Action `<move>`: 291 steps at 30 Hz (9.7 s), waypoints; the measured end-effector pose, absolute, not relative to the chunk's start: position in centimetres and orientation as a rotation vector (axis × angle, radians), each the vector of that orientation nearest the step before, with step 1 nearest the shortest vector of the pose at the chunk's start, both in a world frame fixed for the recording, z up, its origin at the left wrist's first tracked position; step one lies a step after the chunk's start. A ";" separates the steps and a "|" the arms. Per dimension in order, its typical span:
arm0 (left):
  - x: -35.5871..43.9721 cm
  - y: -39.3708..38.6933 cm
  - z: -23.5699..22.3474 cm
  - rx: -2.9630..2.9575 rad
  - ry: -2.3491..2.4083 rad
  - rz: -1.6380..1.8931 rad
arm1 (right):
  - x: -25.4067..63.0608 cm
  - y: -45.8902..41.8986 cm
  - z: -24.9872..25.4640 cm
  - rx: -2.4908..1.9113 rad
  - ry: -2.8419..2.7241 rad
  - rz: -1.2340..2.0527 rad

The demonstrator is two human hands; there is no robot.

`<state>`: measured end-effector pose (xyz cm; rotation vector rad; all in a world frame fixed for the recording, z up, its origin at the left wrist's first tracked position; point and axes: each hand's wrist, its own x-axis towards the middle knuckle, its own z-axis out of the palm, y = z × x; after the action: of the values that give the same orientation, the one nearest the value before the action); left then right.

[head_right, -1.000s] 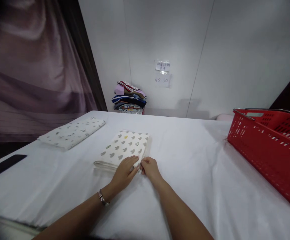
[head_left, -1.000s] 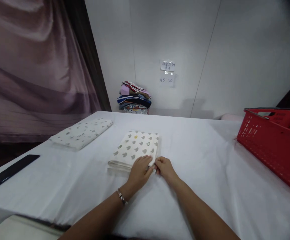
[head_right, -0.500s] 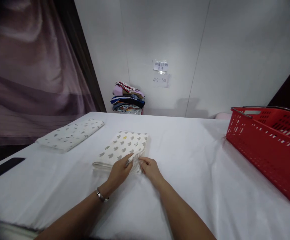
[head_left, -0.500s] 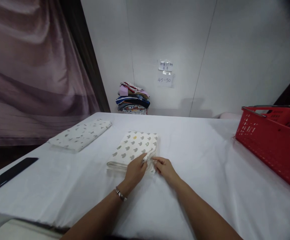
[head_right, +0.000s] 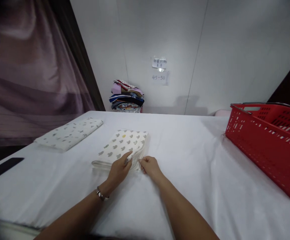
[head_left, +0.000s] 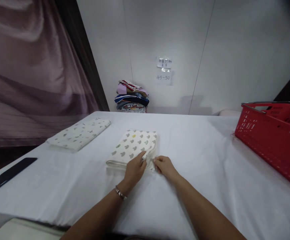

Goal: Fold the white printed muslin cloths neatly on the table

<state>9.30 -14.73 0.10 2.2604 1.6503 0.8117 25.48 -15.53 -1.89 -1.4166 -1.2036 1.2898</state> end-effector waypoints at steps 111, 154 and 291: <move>-3.5 -2.8 1.1 1.890 1.884 0.406 | 24.3 -7.6 -1.0 -1.755 -1.188 0.965; -1.5 -5.9 -1.4 2.440 1.660 0.474 | 21.1 -6.0 -1.7 -2.156 -2.065 0.225; -1.2 -10.7 -3.0 2.763 1.304 0.913 | 30.3 -12.7 -2.8 -1.722 -1.809 0.313</move>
<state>-1.21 -10.72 -3.03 2.7626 1.3044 0.9128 30.35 -12.70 -2.79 -1.7221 -1.8088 0.3133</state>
